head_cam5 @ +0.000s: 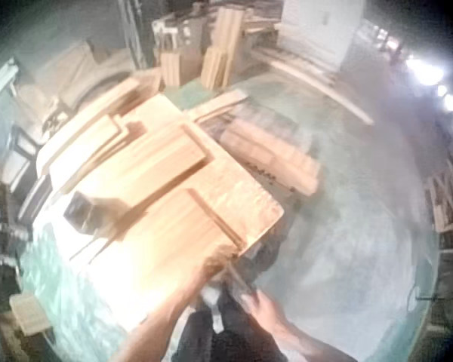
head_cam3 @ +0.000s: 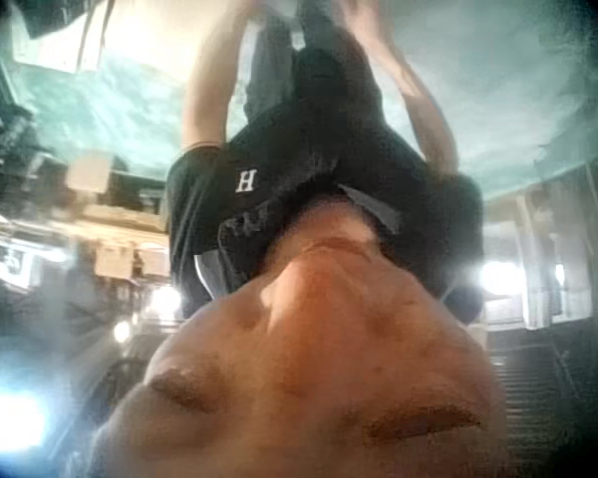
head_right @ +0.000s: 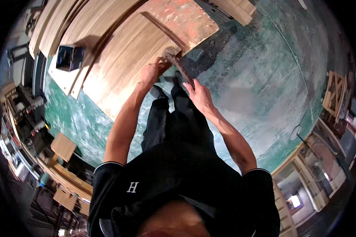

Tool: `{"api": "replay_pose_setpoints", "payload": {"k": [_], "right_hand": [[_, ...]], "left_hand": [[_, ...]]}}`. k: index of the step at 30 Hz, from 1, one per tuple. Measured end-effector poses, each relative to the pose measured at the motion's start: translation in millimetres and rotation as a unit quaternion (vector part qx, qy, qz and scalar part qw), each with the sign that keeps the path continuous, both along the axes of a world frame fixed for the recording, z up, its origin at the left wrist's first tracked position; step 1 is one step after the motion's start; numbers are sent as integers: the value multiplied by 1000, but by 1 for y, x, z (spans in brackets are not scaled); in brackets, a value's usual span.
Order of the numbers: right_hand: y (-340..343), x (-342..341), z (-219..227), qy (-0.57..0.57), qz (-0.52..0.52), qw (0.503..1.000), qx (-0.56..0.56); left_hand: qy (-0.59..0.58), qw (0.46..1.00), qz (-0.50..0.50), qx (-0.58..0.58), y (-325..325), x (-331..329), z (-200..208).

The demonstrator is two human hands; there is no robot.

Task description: The person moves a large wooden panel on a machine, then uses a hammer to drive nails into wooden pieces on a workbench. They repeatedly pick up, align, and stack wooden panels and smaller pieces, organizing them on the workbench and nearby surfaces.

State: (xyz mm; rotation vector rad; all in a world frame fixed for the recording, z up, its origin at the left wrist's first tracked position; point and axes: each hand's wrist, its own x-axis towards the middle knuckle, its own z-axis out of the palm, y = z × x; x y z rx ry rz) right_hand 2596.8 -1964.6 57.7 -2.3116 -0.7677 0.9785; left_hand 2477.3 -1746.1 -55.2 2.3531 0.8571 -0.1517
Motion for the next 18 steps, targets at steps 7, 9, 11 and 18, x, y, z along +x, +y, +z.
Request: {"api": "replay_pose_setpoints", "payload": {"k": [7, 9, 11, 18], "right_hand": [[-20, -30, -28, -94, -5, 988, 126], [-25, -23, -54, -111, 40, 993, -24], [-6, -12, -52, -107, 10, 994, 0], [-8, -52, -33, -123, -77, 980, 135]], "left_hand": [[13, 988, 146, 48, 1, -116, -3], [-7, 985, 155, 74, 1, -128, -5], [-28, 983, 167, 67, 0, -130, -3], [-59, 981, 168, 76, 4, -140, -6]]}}
